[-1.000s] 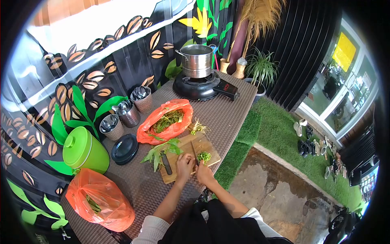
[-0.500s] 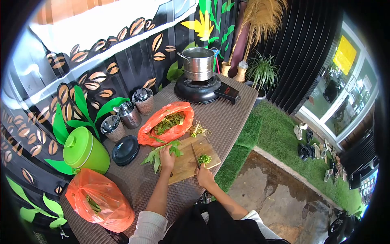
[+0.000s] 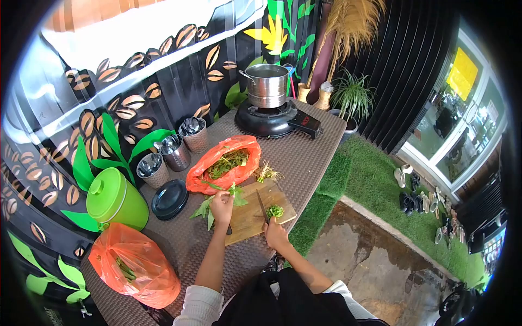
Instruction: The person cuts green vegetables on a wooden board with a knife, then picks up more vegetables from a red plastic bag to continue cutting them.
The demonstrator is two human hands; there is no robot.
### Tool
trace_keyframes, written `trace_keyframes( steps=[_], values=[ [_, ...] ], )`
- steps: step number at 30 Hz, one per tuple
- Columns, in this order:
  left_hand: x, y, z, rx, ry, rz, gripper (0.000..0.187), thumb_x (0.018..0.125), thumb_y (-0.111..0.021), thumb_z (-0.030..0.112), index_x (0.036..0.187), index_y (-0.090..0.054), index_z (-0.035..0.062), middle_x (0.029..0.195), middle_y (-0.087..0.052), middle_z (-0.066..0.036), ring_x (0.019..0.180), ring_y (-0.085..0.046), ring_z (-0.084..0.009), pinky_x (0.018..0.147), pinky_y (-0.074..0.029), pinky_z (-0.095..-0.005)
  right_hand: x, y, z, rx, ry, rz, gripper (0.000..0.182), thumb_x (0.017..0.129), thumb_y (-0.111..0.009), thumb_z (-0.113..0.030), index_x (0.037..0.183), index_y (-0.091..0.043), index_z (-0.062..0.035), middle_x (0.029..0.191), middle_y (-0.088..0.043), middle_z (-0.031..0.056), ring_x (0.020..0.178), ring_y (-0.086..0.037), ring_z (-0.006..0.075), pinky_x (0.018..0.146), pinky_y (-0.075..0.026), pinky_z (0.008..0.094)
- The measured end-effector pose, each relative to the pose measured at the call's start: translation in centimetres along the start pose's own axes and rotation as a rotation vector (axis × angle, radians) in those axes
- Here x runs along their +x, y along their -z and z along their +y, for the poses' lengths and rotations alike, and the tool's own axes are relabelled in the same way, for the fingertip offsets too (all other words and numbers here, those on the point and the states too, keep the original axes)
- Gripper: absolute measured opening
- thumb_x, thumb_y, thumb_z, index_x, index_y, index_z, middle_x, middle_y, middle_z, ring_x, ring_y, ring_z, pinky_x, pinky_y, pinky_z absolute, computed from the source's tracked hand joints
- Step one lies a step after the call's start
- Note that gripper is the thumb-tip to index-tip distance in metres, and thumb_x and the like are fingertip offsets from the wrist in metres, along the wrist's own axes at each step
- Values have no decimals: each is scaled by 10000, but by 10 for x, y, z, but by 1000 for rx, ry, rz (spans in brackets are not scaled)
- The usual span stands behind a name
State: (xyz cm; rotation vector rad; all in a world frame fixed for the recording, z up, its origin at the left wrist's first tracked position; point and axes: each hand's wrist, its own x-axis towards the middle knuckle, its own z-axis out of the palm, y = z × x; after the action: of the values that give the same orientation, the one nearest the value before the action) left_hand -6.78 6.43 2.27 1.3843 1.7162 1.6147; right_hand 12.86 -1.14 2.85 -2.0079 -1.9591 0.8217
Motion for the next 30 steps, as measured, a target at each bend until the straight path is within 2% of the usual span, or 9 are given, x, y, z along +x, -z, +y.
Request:
trace_keyframes(
  steps=[5,9,14,18,20,21,23,27,30],
  values=[
    [6,-2,1,331,98,93,54,802,-602,13,845,-573,-1,674,-647,-122,620,-653,-193,557,-486,-306,0,0,1,5,6,8,385,930,-389,-323,1090,-379,27,850,-606,304,827,-601,469,746,-473,541],
    [5,-7,-1,56,153,-30,57,817,-569,4,871,-570,-14,694,-651,-118,634,-652,-190,552,-480,-307,0,1,1,12,5,7,383,930,-388,-321,1084,-380,30,848,-603,310,826,-598,471,747,-471,542],
    [4,-23,-46,-116,-4,-117,182,828,-583,18,1007,-586,-15,728,-658,-124,641,-638,-175,568,-482,-290,2,-1,4,24,3,2,378,931,-390,-318,1074,-380,32,843,-601,313,820,-595,477,741,-473,541],
    [-2,-16,-21,4,-150,-47,160,813,-613,27,967,-619,-18,789,-664,-131,657,-631,-156,566,-480,-280,3,-1,3,30,12,3,372,931,-393,-315,1065,-381,31,841,-598,318,812,-594,481,737,-474,542],
    [-1,-10,-11,63,72,-121,107,772,-645,25,869,-651,-19,849,-652,-135,752,-616,-196,644,-485,-317,3,-1,3,32,7,3,370,930,-393,-315,1062,-382,31,841,-597,320,808,-594,482,736,-474,542],
    [-2,-7,-4,62,71,-122,107,772,-645,25,869,-651,-19,849,-652,-135,752,-616,-196,644,-485,-317,2,0,3,34,4,0,369,930,-391,-315,1061,-383,29,846,-597,320,814,-593,483,740,-473,543],
    [-1,-4,11,447,-260,37,89,728,-671,23,803,-665,-25,815,-625,-133,806,-583,-258,730,-467,-379,2,1,2,38,-1,-2,367,930,-390,-315,1060,-385,28,851,-596,321,820,-592,483,744,-471,544],
    [6,-7,10,410,-326,-39,123,714,-683,30,824,-670,-22,797,-606,-150,838,-557,-313,780,-439,-422,0,6,0,24,-19,-35,379,932,-384,-328,1073,-391,24,888,-602,308,864,-596,463,775,-471,529],
    [9,-10,2,429,-222,-151,131,714,-680,21,837,-671,-24,808,-616,-158,854,-570,-312,772,-448,-418,-1,8,-2,14,-35,-64,392,933,-382,-339,1086,-395,22,909,-608,295,887,-602,445,792,-474,513]
  ],
)
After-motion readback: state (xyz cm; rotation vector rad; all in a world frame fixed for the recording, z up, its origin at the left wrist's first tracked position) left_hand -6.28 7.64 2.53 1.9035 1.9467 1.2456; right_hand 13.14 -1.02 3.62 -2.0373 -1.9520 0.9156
